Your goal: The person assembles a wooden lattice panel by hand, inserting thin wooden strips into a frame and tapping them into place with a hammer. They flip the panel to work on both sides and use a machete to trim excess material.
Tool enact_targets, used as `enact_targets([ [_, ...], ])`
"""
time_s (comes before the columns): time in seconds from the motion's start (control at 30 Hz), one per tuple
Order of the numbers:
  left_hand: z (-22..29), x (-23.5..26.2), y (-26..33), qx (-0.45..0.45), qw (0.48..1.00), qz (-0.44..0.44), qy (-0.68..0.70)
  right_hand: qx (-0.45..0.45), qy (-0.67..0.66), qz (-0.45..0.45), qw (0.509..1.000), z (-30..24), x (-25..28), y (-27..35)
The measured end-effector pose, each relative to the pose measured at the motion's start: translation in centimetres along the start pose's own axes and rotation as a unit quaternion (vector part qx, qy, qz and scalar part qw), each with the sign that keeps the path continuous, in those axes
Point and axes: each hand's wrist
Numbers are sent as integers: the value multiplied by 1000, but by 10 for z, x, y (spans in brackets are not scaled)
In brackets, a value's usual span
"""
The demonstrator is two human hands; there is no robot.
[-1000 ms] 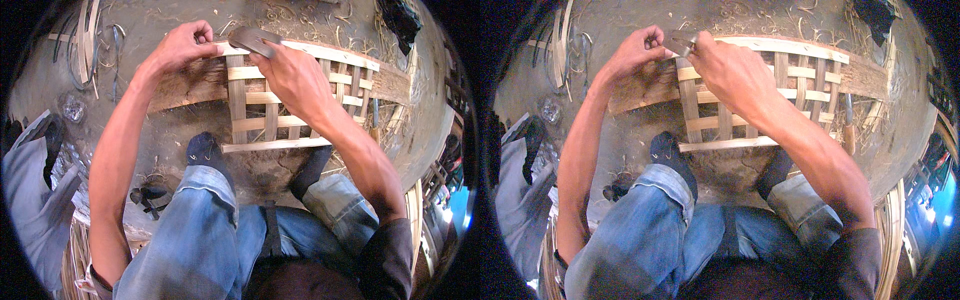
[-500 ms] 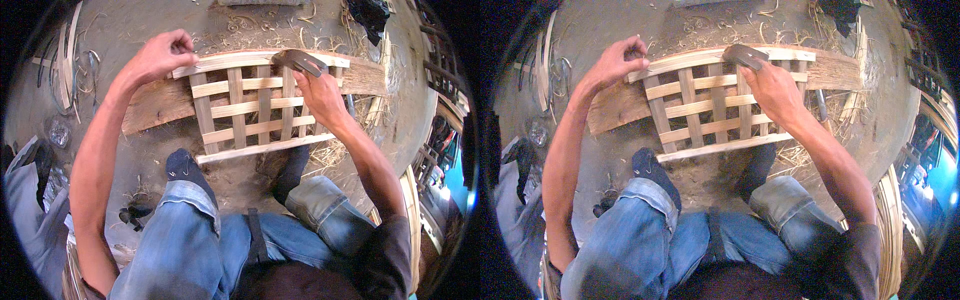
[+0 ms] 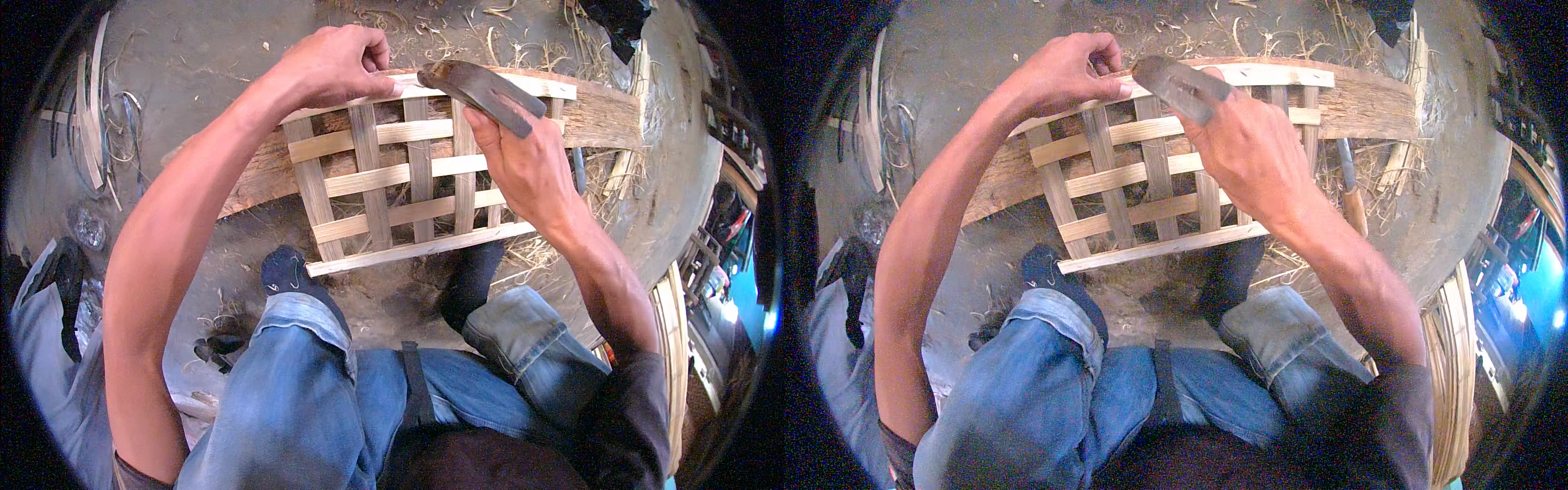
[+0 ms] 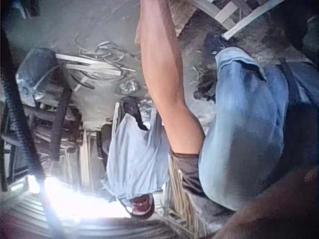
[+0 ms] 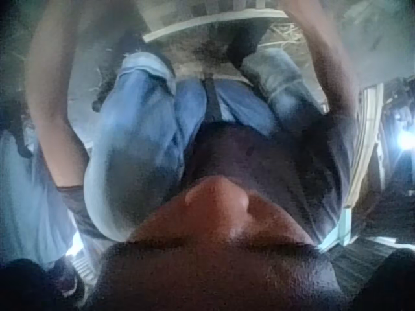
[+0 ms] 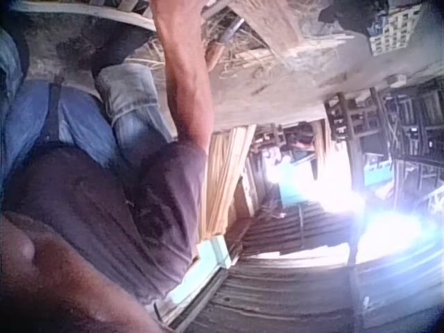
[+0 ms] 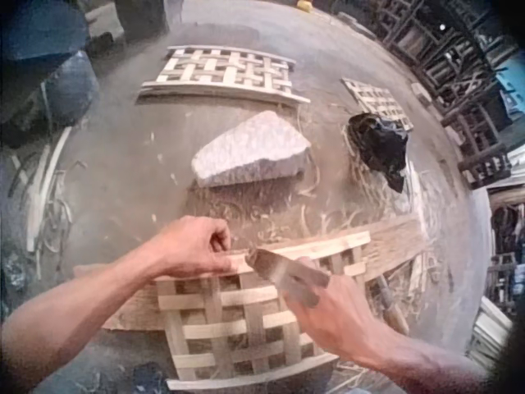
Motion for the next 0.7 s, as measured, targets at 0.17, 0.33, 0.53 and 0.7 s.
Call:
enact_targets([
  [0.17,1,-1,-1,10,1000,-3,-8,-3,41,-13,999,10,-9,-9],
  [0.33,2,-3,2,0,1000,5,5,-24,45,-30,998,8,-14,0],
  [0.53,1,-5,4,8,1000,9,-20,-66,48,-42,996,5,-18,0],
  [0.7,-2,-2,0,7,1000,-1,-22,-56,23,-24,998,-2,-9,-7],
])
Point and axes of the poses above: each hand's wrist, its own y-axis away from the middle knuckle, its own x-axis out of the back of the hand, z = x × y, and after that the axes turned 4 degrees about -y, right-handed
